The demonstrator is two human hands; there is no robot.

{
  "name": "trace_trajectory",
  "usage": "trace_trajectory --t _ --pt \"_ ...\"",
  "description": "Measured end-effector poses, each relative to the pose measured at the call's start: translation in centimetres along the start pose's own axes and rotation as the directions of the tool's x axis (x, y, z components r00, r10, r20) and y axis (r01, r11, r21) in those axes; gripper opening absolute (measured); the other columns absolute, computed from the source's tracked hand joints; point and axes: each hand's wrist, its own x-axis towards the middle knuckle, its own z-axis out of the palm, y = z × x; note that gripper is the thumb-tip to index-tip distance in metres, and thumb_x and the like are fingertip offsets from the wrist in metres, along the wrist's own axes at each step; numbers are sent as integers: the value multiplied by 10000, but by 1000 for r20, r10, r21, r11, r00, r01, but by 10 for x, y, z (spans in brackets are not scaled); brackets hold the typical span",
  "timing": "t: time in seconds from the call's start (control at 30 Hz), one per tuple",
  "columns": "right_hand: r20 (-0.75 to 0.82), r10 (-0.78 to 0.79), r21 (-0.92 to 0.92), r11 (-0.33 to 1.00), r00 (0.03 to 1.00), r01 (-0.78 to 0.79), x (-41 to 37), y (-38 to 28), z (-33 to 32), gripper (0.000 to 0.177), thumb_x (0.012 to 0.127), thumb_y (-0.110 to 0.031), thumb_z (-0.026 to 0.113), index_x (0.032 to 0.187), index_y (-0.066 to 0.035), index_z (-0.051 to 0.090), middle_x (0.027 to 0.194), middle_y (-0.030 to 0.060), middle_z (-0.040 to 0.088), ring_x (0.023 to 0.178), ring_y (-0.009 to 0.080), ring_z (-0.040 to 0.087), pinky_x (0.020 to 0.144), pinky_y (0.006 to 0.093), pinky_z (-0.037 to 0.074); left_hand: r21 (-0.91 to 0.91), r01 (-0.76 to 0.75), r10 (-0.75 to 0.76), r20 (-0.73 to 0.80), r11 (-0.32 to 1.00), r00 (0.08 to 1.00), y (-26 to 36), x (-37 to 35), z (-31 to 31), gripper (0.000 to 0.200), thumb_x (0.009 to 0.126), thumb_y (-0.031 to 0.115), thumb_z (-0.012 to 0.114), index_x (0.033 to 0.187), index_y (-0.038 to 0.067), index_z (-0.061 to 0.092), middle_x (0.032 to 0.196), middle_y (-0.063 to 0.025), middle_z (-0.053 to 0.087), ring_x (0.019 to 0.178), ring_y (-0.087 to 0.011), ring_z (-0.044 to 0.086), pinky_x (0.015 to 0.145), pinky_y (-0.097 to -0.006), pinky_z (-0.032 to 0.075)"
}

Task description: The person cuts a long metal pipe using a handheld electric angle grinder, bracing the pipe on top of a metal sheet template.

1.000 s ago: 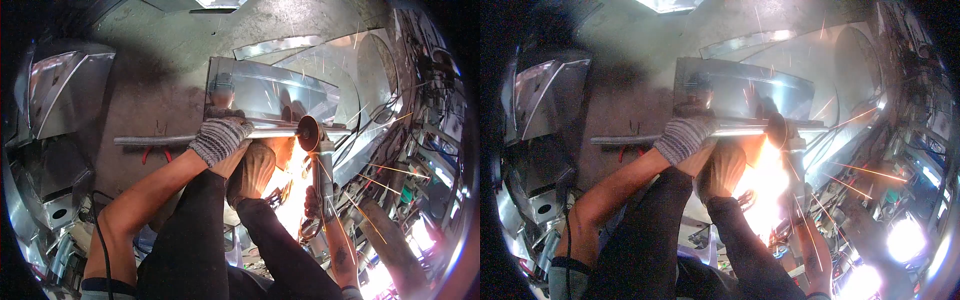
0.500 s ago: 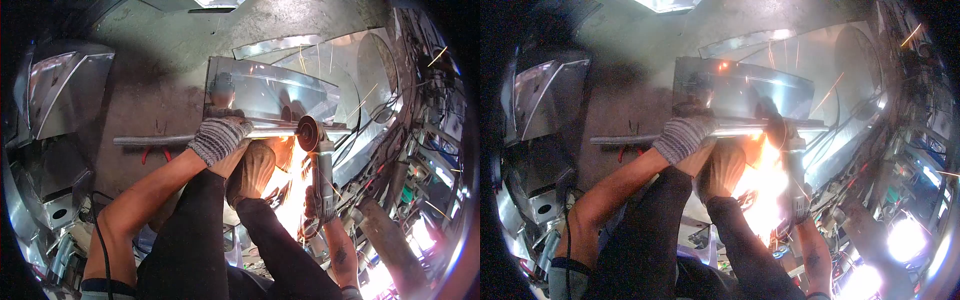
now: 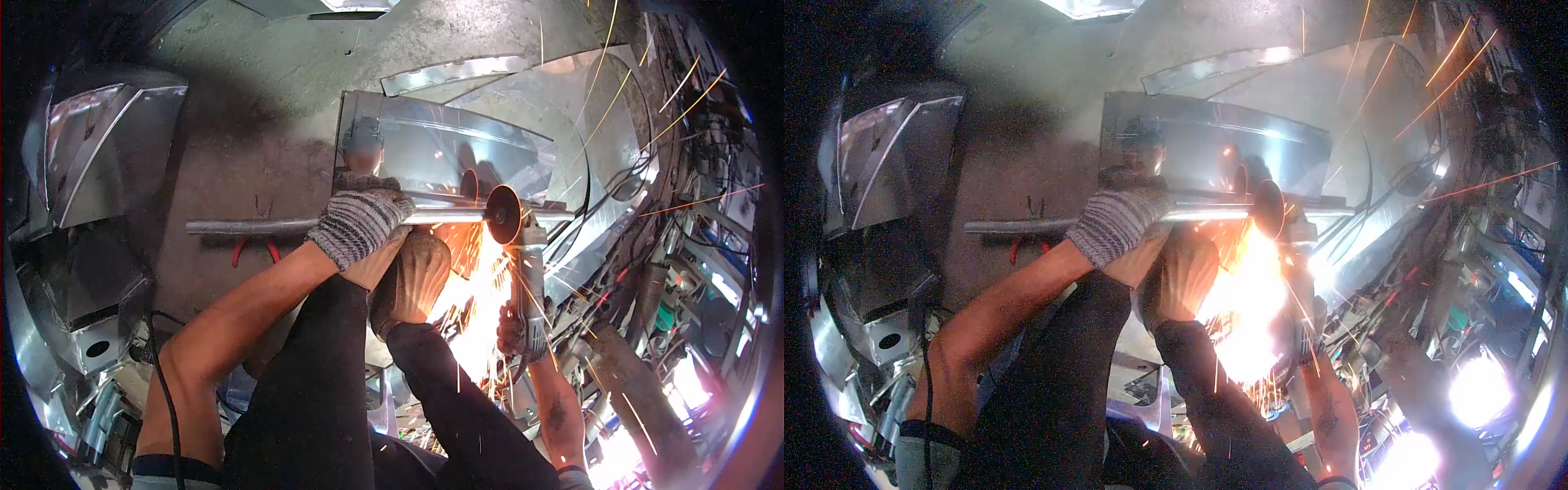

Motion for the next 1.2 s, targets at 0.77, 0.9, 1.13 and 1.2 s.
trace_trajectory --t 0.77,0.9,1.13,1.2 --pt "13 -17 -119 993 1000 19 -22 8 6 464 829 -231 722 1234 -34 611 1227 220 605 1212 382 560 1024 496 418 -9 20 -18 116 1000 993 -5 5 2 335 1007 304 541 1297 161 627 1261 -138 692 1160 -332 696 974 -458 571" --pt "86 20 -59 998 996 -15 -28 14 19 520 826 -253 718 1277 -27 593 1267 231 592 1245 414 532 1067 510 394 -1 20 -20 97 1000 995 -1 2 -3 395 1003 320 542 1345 141 624 1328 -135 677 1162 -321 698 922 -496 584" --pt "-6 16 -14 1000 1000 -16 -25 14 20 507 809 -248 720 1235 -3 595 1240 232 593 1206 419 545 1049 520 405 -19 -10 11 9 1000 1000 -7 1 9 389 999 325 559 1333 153 660 1302 -121 700 1127 -311 713 916 -473 594" --pt "34 41 -37 999 999 -39 -40 28 53 527 798 -247 718 1244 2 589 1240 243 586 1209 427 539 1058 531 398 -20 -23 22 -8 1000 1000 -7 2 11 380 1002 323 556 1323 152 666 1290 -117 708 1115 -309 717 908 -476 596"
